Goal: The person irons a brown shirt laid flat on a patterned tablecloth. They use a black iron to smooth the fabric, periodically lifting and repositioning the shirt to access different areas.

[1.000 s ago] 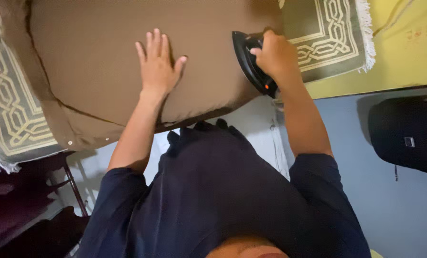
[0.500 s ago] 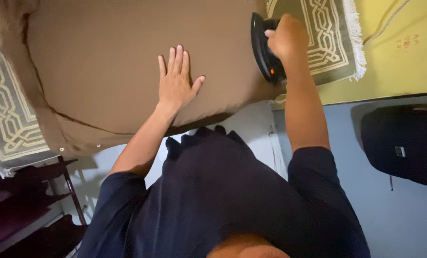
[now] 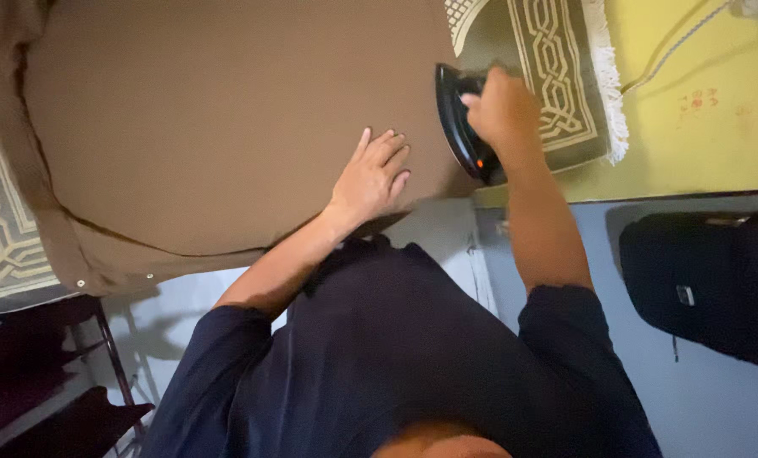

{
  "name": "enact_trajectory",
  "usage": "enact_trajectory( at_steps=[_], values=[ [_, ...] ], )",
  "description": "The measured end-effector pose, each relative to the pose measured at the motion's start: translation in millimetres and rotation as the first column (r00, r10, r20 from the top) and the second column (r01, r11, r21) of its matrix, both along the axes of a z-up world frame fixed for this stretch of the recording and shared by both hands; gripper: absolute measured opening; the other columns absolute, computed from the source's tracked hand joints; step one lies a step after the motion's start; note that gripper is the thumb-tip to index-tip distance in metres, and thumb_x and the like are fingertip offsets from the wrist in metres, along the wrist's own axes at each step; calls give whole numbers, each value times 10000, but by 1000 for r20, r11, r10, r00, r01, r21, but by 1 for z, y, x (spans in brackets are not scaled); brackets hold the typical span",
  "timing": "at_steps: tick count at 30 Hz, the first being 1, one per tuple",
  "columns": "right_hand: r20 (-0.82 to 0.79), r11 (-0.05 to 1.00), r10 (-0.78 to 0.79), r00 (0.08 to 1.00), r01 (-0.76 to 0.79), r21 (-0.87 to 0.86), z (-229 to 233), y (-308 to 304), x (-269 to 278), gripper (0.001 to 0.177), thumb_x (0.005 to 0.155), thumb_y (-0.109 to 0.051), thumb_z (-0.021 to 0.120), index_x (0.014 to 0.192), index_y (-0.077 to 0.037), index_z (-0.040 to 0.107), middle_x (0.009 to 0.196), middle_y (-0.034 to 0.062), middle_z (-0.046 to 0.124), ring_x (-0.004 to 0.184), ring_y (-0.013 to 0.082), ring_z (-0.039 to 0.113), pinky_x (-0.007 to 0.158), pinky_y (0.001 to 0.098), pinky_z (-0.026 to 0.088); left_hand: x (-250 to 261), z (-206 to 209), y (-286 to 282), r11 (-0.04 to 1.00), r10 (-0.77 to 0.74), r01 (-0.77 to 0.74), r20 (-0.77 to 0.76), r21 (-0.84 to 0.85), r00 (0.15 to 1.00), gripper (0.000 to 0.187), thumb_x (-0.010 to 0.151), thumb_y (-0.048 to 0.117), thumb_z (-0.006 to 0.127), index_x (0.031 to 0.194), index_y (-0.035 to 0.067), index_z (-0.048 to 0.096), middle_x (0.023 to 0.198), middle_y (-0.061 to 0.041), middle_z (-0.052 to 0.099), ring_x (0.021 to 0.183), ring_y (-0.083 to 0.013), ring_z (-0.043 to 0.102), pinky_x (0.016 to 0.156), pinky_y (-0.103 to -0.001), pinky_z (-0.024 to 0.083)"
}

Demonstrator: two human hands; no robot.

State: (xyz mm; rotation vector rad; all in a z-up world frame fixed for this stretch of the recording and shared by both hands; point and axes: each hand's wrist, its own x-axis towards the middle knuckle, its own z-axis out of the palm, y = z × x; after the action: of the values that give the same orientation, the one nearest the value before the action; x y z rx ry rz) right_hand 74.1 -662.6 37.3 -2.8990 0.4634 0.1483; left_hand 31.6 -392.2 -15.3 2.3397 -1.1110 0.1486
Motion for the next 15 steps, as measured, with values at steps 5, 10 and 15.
enact_trajectory(
  at_steps=[5, 10, 15],
  values=[
    [172, 994, 111, 979, -105, -41, -18, -6, 74, 470, 926, -376, 798, 1099, 31, 637, 1030, 295, 690, 968, 465, 684, 823, 541, 532, -2, 10, 4, 999, 5, -7, -45, -45, 999, 413, 924, 241, 715, 1281, 39, 664, 1351, -114, 601, 1371, -297, 506, 1219, -543, 325],
    [108, 999, 22, 994, -26, 33, -13, 4, 140, 457, 909, -383, 789, 1128, -3, 658, 1142, 255, 696, 1072, 445, 659, 896, 525, 521, -3, 14, 2, 996, 32, -37, -66, -84, 997, 398, 900, 251, 735, 1235, 44, 675, 1303, -110, 611, 1338, -291, 532, 1205, -516, 358],
    [224, 994, 32, 974, -54, 93, -22, 2, 185, 480, 877, -349, 800, 1150, 19, 658, 1142, 285, 680, 1063, 476, 646, 865, 519, 511, -1, 16, 3, 992, 39, -47, -74, -116, 996, 373, 902, 251, 747, 1209, 50, 681, 1284, -97, 618, 1319, -289, 555, 1191, -494, 394]
  ],
)
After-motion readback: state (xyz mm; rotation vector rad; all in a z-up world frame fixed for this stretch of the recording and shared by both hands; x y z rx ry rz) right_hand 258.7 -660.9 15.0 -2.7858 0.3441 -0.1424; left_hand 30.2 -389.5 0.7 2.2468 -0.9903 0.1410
